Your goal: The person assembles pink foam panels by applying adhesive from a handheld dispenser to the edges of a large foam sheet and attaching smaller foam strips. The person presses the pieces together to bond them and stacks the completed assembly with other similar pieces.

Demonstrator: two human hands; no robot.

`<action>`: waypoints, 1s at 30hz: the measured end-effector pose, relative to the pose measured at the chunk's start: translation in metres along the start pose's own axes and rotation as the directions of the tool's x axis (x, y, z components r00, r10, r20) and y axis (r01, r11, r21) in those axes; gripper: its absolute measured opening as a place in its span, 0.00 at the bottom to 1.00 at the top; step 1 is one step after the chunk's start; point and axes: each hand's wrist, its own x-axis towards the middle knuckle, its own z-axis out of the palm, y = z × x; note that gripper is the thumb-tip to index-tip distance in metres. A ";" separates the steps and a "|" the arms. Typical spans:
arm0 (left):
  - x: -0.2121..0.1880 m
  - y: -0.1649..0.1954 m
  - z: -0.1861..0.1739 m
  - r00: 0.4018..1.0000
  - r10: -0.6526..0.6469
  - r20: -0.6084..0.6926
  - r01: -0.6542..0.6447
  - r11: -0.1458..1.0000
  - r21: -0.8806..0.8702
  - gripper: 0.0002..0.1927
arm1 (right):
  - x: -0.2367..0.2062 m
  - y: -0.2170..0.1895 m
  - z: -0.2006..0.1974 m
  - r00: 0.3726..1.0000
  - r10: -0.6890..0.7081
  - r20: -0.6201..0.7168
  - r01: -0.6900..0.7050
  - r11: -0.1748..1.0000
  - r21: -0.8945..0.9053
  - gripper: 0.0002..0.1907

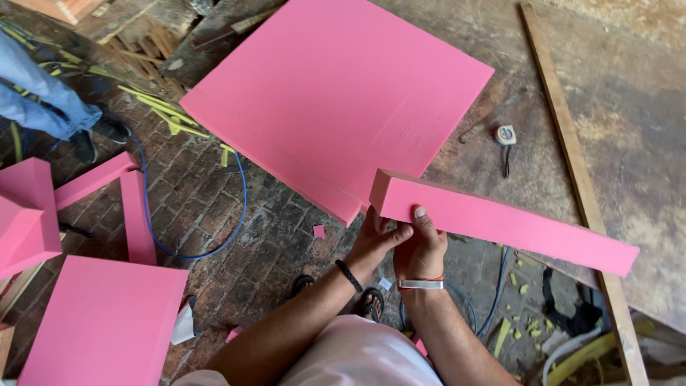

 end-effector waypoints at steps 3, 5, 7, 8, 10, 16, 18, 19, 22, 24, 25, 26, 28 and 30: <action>-0.012 -0.014 0.003 1.000 -0.024 0.010 0.025 0.995 -0.095 0.52 | -0.019 0.013 -0.019 0.985 -0.045 -0.168 0.034 0.997 -0.072 0.22; -0.024 -0.019 -0.003 0.998 -0.056 0.042 0.062 0.986 -0.152 0.49 | -0.034 0.024 -0.026 0.968 -0.068 -0.242 0.042 0.993 -0.110 0.23; -0.035 -0.025 -0.007 0.987 -0.140 0.078 0.152 0.972 -0.178 0.48 | -0.049 0.032 -0.030 0.947 -0.106 -0.304 0.068 0.989 -0.132 0.24; -0.039 -0.028 -0.007 0.979 -0.177 0.100 0.193 0.963 -0.190 0.46 | -0.056 0.036 -0.031 0.939 -0.121 -0.321 0.083 0.988 -0.129 0.24; -0.045 -0.034 -0.011 0.960 -0.243 0.137 0.267 0.942 -0.204 0.44 | -0.070 0.045 -0.032 0.928 -0.155 -0.339 0.116 0.984 -0.133 0.25; -0.054 -0.066 -0.052 0.949 -0.314 0.038 0.316 0.944 -0.091 0.44 | -0.107 0.064 -0.052 0.938 -0.064 -0.341 0.124 0.980 0.157 0.31; -0.057 -0.084 -0.069 0.917 -0.398 0.033 0.399 0.916 -0.047 0.42 | -0.112 0.072 -0.069 0.924 -0.072 -0.376 0.127 0.984 0.123 0.30; -0.058 -0.093 -0.078 0.900 -0.436 0.029 0.436 0.900 -0.023 0.41 | -0.113 0.079 -0.080 0.900 -0.044 -0.434 0.101 0.989 0.110 0.29; -0.058 -0.118 -0.106 0.864 -0.471 0.179 0.478 0.878 0.002 0.37 | -0.109 0.102 -0.113 0.808 0.008 -0.589 0.057 0.994 0.093 0.27; -0.060 -0.125 -0.133 0.807 -0.575 0.134 0.515 0.797 0.315 0.41 | -0.100 0.115 -0.135 0.747 0.025 -0.664 0.067 0.991 0.112 0.27; -0.061 -0.126 -0.149 0.781 -0.617 0.094 0.516 0.724 0.458 0.46 | -0.095 0.122 -0.144 0.722 0.029 -0.691 0.041 0.996 0.084 0.27; -0.061 -0.122 -0.166 0.817 -0.562 0.131 0.344 0.656 0.672 0.37 | -0.088 0.129 -0.151 0.698 0.034 -0.716 0.012 0.998 0.059 0.27; -0.054 -0.111 -0.193 0.895 -0.397 0.201 0.008 0.467 0.884 0.25 | -0.078 0.138 -0.160 0.687 0.028 -0.726 -0.008 1.000 0.030 0.28; -0.033 -0.096 -0.205 0.953 -0.196 0.231 -0.169 0.292 0.941 0.21 | -0.066 0.146 -0.163 0.714 0.014 -0.700 0.008 1.000 0.028 0.29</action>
